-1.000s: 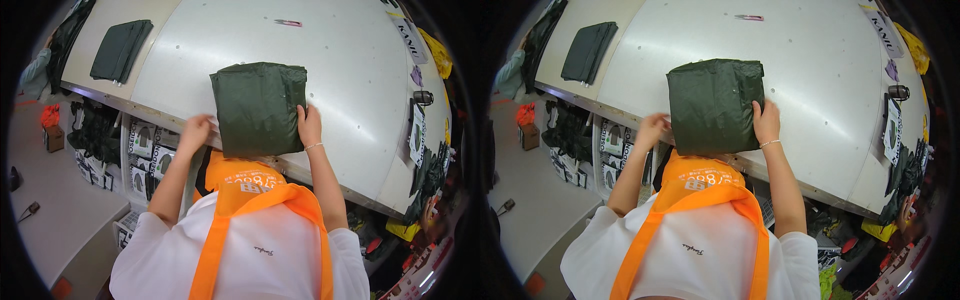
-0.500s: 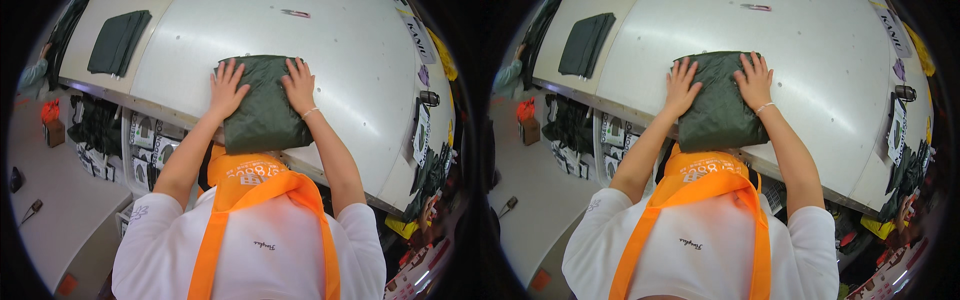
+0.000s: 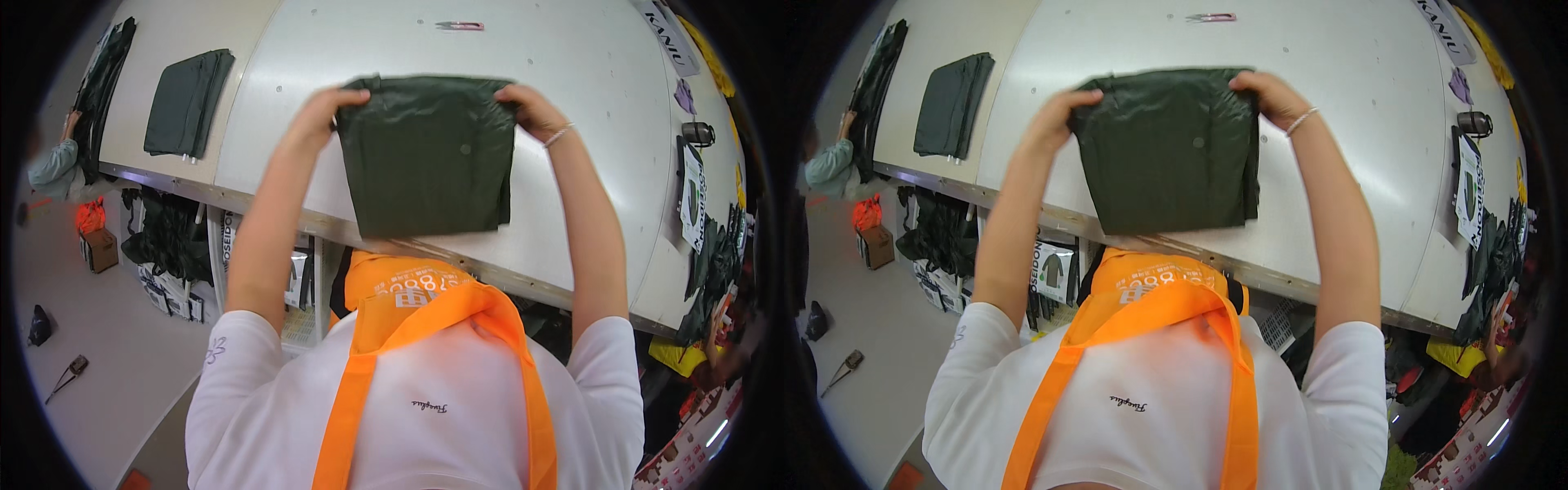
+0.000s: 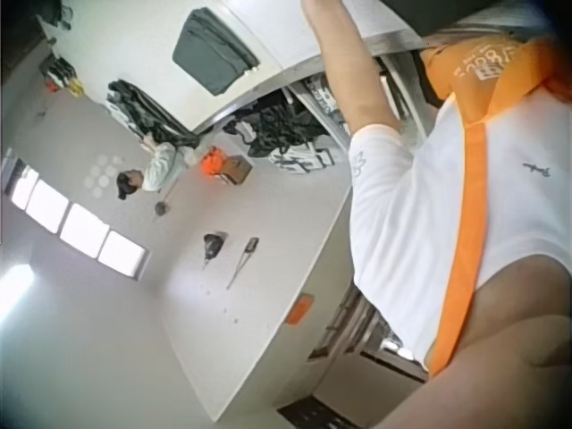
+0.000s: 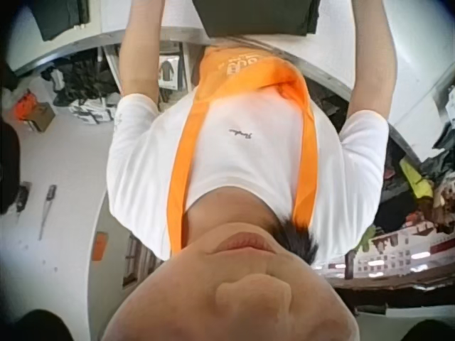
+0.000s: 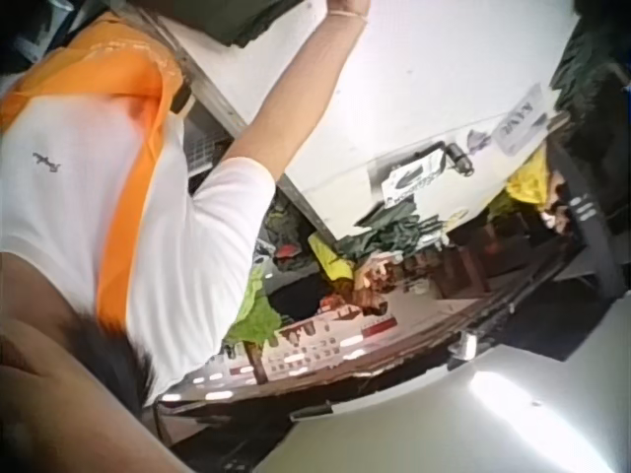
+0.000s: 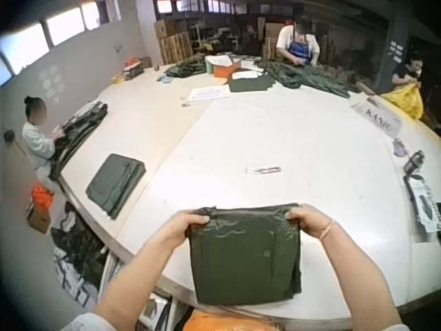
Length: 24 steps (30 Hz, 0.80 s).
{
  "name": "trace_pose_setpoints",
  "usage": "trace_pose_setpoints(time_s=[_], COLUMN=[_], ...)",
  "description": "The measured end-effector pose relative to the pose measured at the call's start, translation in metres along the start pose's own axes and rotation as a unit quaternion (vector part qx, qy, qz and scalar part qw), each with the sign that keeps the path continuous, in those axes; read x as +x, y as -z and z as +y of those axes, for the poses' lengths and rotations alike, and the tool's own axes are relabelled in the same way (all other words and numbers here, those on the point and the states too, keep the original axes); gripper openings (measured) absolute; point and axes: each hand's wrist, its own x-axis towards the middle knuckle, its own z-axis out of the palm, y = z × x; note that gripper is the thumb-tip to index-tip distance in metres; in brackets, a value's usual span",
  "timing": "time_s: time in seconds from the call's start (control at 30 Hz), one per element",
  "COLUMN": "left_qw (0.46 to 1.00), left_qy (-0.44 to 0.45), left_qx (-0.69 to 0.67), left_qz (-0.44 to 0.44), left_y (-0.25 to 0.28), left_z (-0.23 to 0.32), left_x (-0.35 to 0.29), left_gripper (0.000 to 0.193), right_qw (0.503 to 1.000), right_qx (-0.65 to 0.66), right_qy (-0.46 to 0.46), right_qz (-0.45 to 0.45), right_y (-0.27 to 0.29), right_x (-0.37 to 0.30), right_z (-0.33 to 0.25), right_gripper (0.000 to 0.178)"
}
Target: The person folds a dark green jacket on a white table. They smooth the fabric, fold the sleeves inward, fold the jacket in half, then fold it again into a compact rectangle. The folded jacket is placed into a white plastic basket. The person then picks up another jacket and begins to fold it.
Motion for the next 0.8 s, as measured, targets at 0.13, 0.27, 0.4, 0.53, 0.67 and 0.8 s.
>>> trace_pose_setpoints(time_s=[0.13,0.27,0.4,0.53,0.67,0.8], left_qw=[0.911,0.724,0.690,0.739,0.747,0.644], left_qy=[-0.290,-0.490,-0.427,-0.360,-0.418,-0.428], left_qx=[0.288,0.479,0.572,0.542,0.515,0.623], left_qz=[-0.054,-0.078,-0.120,-0.175,-0.053,0.120], left_y=[-0.037,-0.043,-0.036,-0.035,-0.036,-0.086], left_z=[0.078,0.006,-0.145,-0.121,-0.054,-0.040], left_x=[-0.107,-0.161,-0.133,-0.143,-0.136,-0.081], left_gripper=[0.034,0.038,0.024,0.021,0.024,0.060], right_qw=[0.933,0.794,0.777,0.816,0.894,0.673], right_qx=[-0.269,-0.481,-0.569,-0.547,-0.388,-0.571], right_qy=[0.225,0.349,0.252,0.173,0.136,0.306], right_qz=[0.080,0.124,0.095,0.074,0.178,0.358], right_y=[-0.040,-0.084,-0.100,-0.110,-0.110,-0.114], right_x=[-0.111,-0.145,-0.138,-0.152,-0.136,-0.056], right_z=[-0.055,0.031,0.161,0.136,0.066,0.058], right_gripper=[0.033,0.032,0.023,0.011,0.009,0.038])
